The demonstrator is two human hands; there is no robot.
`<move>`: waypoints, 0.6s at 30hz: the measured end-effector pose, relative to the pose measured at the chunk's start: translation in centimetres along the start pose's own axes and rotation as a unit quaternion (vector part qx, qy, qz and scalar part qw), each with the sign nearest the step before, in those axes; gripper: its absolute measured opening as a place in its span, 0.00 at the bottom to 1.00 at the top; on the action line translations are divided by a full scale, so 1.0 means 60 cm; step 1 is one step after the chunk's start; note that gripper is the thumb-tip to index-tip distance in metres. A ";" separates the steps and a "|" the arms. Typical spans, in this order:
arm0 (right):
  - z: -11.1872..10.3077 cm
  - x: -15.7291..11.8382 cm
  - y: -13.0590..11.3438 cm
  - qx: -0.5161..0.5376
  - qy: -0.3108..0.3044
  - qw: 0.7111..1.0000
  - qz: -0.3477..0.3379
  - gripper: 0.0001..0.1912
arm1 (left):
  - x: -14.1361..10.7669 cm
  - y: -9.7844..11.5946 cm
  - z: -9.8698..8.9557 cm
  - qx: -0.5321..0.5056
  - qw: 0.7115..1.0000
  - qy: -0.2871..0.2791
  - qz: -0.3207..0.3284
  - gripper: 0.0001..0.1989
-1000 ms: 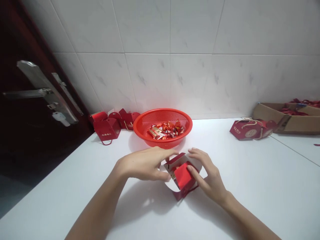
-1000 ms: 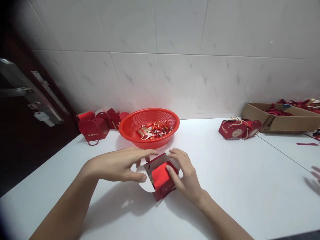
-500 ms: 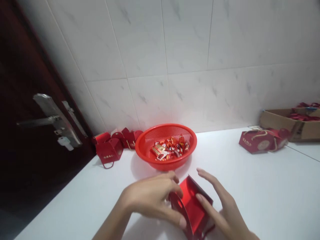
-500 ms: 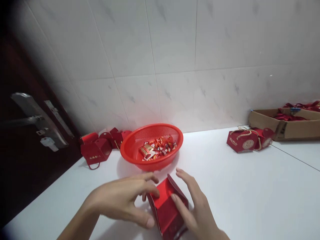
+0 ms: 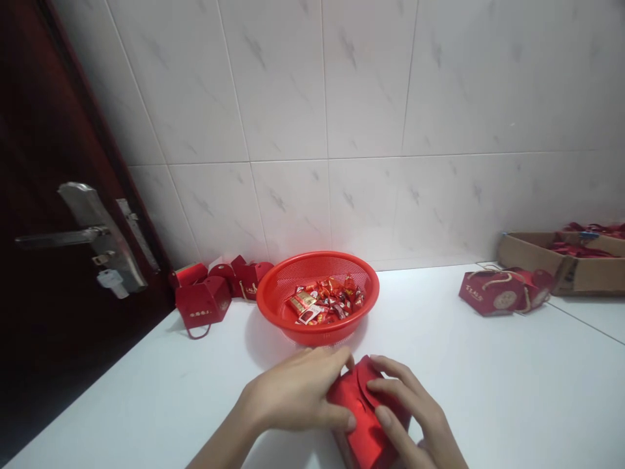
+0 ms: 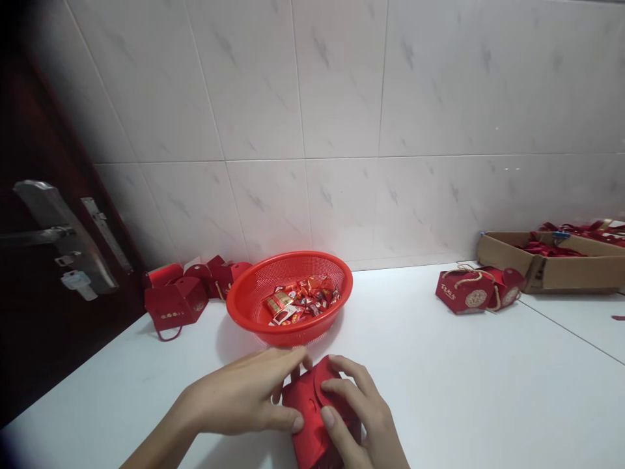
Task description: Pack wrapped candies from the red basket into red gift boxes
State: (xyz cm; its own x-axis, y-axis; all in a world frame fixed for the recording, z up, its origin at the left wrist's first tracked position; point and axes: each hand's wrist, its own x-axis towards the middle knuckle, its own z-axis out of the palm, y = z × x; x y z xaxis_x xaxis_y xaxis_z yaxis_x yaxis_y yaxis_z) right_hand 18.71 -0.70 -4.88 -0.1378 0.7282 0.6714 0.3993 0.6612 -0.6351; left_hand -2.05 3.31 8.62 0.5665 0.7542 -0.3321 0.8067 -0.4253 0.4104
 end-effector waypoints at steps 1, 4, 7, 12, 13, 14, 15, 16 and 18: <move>-0.001 0.001 -0.001 0.003 0.000 1.000 -0.007 0.11 | 0.001 0.001 0.001 -0.005 1.000 0.003 -0.001 0.29; -0.004 0.007 -0.007 0.001 -0.008 1.000 -0.021 0.11 | 0.007 0.001 0.007 -0.018 1.000 0.018 0.015 0.40; -0.010 0.012 -0.013 -0.022 -0.024 0.999 -0.003 0.13 | 0.013 0.000 0.014 -0.022 0.998 0.024 0.048 0.32; -0.017 0.016 -0.006 -0.062 -0.008 0.998 0.027 0.19 | 0.024 0.000 0.023 -0.028 0.997 0.042 0.054 0.29; -0.018 0.016 -0.004 -0.069 -0.005 0.997 0.032 0.20 | 0.026 0.001 0.025 -0.032 0.997 0.048 0.048 0.30; -0.018 0.017 -0.002 -0.074 -0.001 0.997 0.037 0.21 | 0.028 0.002 0.027 -0.035 0.997 0.054 0.043 0.30; -0.019 0.017 -0.001 -0.080 0.001 0.996 0.040 0.22 | 0.030 0.003 0.029 -0.036 0.997 0.060 0.038 0.30; -0.019 0.018 -0.001 -0.085 0.002 0.995 0.044 0.22 | 0.031 0.004 0.030 -0.035 0.997 0.065 0.033 0.30; -0.019 0.021 -0.001 -0.096 0.001 0.994 0.050 0.23 | 0.033 0.007 0.034 -0.030 0.997 0.073 0.023 0.27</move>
State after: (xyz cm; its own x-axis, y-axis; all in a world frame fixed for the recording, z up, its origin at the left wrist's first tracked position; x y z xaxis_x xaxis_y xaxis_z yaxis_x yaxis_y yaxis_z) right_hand 19.54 -0.02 -3.58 -0.0876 0.7882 0.6091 0.5769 0.5386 -0.6141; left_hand -0.25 3.60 6.43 0.5682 0.8014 -0.1868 0.7667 -0.4331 0.4740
